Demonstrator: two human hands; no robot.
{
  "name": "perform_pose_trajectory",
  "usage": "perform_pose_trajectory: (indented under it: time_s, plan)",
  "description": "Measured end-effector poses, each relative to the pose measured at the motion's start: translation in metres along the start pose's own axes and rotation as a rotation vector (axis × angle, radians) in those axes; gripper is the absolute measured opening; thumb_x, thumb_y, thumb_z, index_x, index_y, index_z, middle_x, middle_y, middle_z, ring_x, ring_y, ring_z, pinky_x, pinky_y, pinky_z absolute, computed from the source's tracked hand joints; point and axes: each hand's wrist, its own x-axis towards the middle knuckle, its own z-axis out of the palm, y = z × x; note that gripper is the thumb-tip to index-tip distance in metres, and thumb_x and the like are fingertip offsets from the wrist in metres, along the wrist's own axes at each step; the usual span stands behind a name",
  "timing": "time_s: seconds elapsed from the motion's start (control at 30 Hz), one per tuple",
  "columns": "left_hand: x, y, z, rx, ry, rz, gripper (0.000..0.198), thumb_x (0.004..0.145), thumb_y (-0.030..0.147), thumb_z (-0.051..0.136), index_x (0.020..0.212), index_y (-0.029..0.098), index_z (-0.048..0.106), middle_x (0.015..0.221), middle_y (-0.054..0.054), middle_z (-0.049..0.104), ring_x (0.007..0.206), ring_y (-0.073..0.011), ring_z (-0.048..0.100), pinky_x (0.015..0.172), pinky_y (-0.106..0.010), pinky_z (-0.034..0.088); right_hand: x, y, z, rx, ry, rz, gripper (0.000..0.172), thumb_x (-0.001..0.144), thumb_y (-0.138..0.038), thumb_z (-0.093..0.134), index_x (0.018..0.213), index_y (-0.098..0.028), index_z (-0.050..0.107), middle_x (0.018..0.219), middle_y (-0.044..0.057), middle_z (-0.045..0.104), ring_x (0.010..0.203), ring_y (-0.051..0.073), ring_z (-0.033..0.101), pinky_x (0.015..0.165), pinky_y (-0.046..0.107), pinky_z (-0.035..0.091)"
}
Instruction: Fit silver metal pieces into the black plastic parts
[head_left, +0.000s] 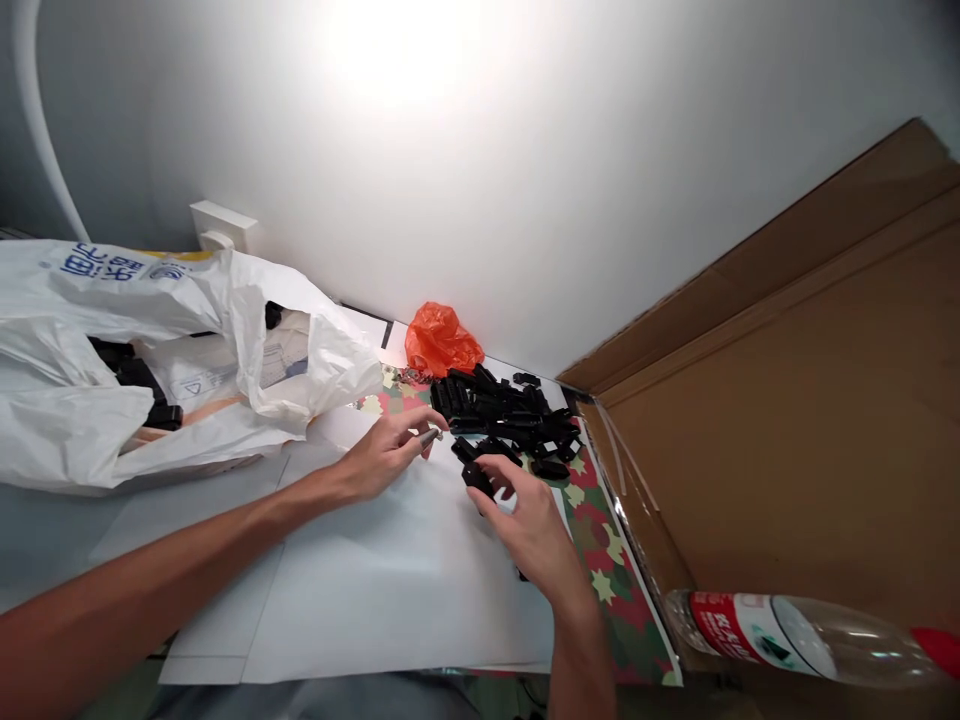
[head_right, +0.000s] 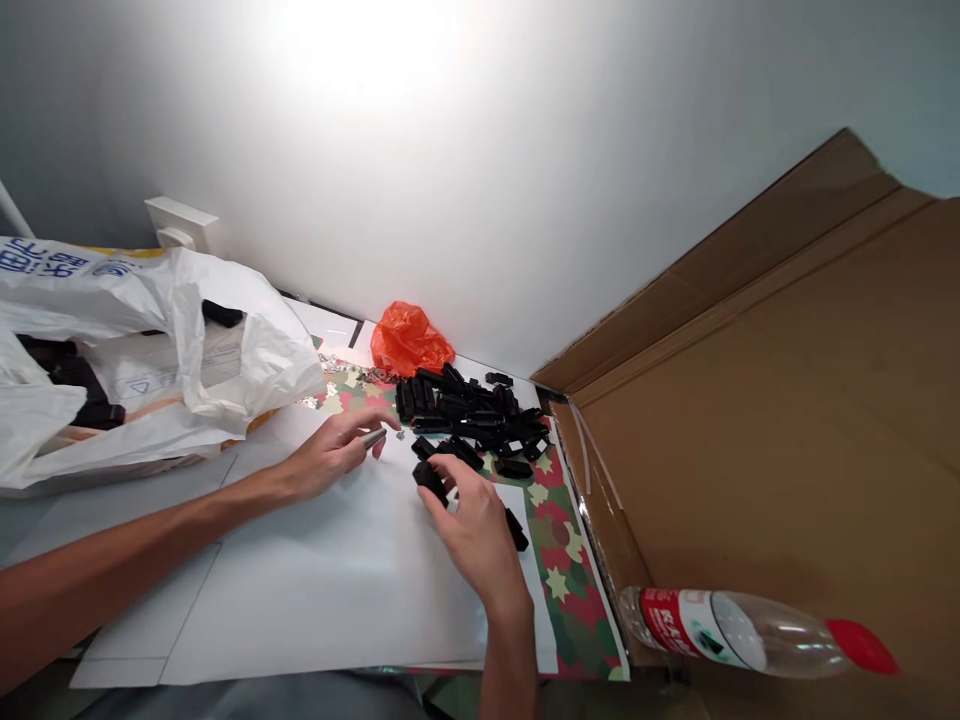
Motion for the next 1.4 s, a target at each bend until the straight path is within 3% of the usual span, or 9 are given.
perform_pose_trajectory:
  time_s: [0.17, 0.3, 0.43, 0.6, 0.73, 0.9, 1.0, 1.17, 1.4]
  plan:
    - [-0.004, -0.007, -0.002, -0.096, -0.096, 0.035, 0.037, 0.1, 0.042, 0.041, 0.125, 0.021, 0.058, 0.079, 0.002, 0.053, 0.056, -0.0113, 0.044, 0.053, -0.024, 0.036, 0.019, -0.028, 0.011, 0.108, -0.02, -0.181, 0.04, 0.096, -0.029, 0.063, 0.136, -0.027, 0.068, 0.118, 0.007, 0.075, 0.104, 0.025, 0.068, 0.093, 0.038, 0.054]
    - [-0.004, -0.01, -0.001, -0.126, -0.084, -0.012, 0.029, 0.102, 0.044, 0.044, 0.113, 0.021, 0.057, 0.073, 0.004, 0.048, 0.053, -0.0107, 0.039, 0.05, -0.024, 0.032, 0.03, -0.042, 0.021, 0.168, -0.031, -0.245, 0.06, 0.093, -0.024, 0.067, 0.152, -0.034, 0.055, 0.111, 0.003, 0.077, 0.103, 0.024, 0.071, 0.095, 0.039, 0.056]
    - [-0.001, -0.013, 0.002, -0.166, -0.092, 0.022, 0.021, 0.099, 0.04, 0.053, 0.104, 0.02, 0.057, 0.08, 0.001, 0.054, 0.062, -0.0122, 0.047, 0.054, -0.024, 0.037, 0.038, -0.044, 0.032, 0.183, 0.012, -0.35, 0.061, 0.093, -0.019, 0.065, 0.151, -0.031, 0.054, 0.124, 0.005, 0.074, 0.111, 0.025, 0.07, 0.1, 0.042, 0.057]
    - [0.005, -0.013, 0.005, -0.302, 0.011, -0.012, 0.032, 0.098, 0.048, 0.059, 0.111, 0.019, 0.057, 0.071, 0.004, 0.05, 0.053, -0.0092, 0.042, 0.048, -0.022, 0.032, 0.037, -0.042, 0.04, 0.131, 0.258, -0.505, 0.048, 0.098, -0.016, 0.06, 0.144, -0.027, 0.058, 0.137, 0.01, 0.064, 0.129, 0.026, 0.06, 0.109, 0.045, 0.051]
    - [0.01, -0.012, 0.005, -0.458, 0.089, -0.086, 0.039, 0.093, 0.057, 0.064, 0.1, 0.02, 0.054, 0.058, 0.007, 0.047, 0.042, -0.0066, 0.033, 0.04, -0.02, 0.023, 0.012, -0.055, 0.047, 0.121, 0.465, -0.434, 0.016, 0.1, -0.021, 0.062, 0.115, -0.024, 0.068, 0.109, 0.008, 0.068, 0.102, 0.024, 0.065, 0.088, 0.039, 0.055]
    - [0.011, -0.011, 0.004, -0.568, 0.17, -0.188, 0.033, 0.091, 0.049, 0.068, 0.095, 0.022, 0.048, 0.059, 0.008, 0.054, 0.036, -0.0053, 0.037, 0.037, -0.017, 0.022, -0.035, -0.085, 0.088, 0.16, 0.019, -0.432, 0.008, 0.102, -0.019, 0.06, 0.1, -0.023, 0.067, 0.092, 0.004, 0.069, 0.089, 0.023, 0.062, 0.079, 0.037, 0.05]
    - [0.01, -0.009, 0.002, -0.598, 0.164, -0.217, 0.033, 0.094, 0.048, 0.066, 0.09, 0.022, 0.046, 0.06, 0.006, 0.057, 0.036, -0.0056, 0.042, 0.036, -0.017, 0.024, -0.05, -0.104, 0.121, 0.1, -0.112, -0.426, 0.009, 0.097, -0.025, 0.07, 0.104, -0.022, 0.066, 0.097, 0.005, 0.069, 0.091, 0.025, 0.06, 0.08, 0.039, 0.05]
    - [0.01, -0.008, -0.003, -0.645, 0.117, -0.265, 0.033, 0.095, 0.05, 0.065, 0.095, 0.019, 0.053, 0.064, 0.002, 0.063, 0.036, -0.0065, 0.047, 0.036, -0.019, 0.027, -0.055, -0.118, 0.153, -0.057, -0.094, -0.402, 0.021, 0.094, -0.027, 0.072, 0.11, -0.018, 0.062, 0.101, 0.009, 0.066, 0.091, 0.029, 0.058, 0.079, 0.045, 0.052]
    - [0.01, -0.008, -0.008, -0.689, 0.153, -0.353, 0.033, 0.103, 0.043, 0.05, 0.084, 0.016, 0.056, 0.061, -0.001, 0.064, 0.034, -0.0068, 0.045, 0.035, -0.021, 0.028, -0.056, -0.118, 0.164, -0.119, -0.024, -0.336, 0.026, 0.09, -0.02, 0.075, 0.109, -0.019, 0.057, 0.101, 0.009, 0.065, 0.089, 0.03, 0.058, 0.077, 0.047, 0.052]
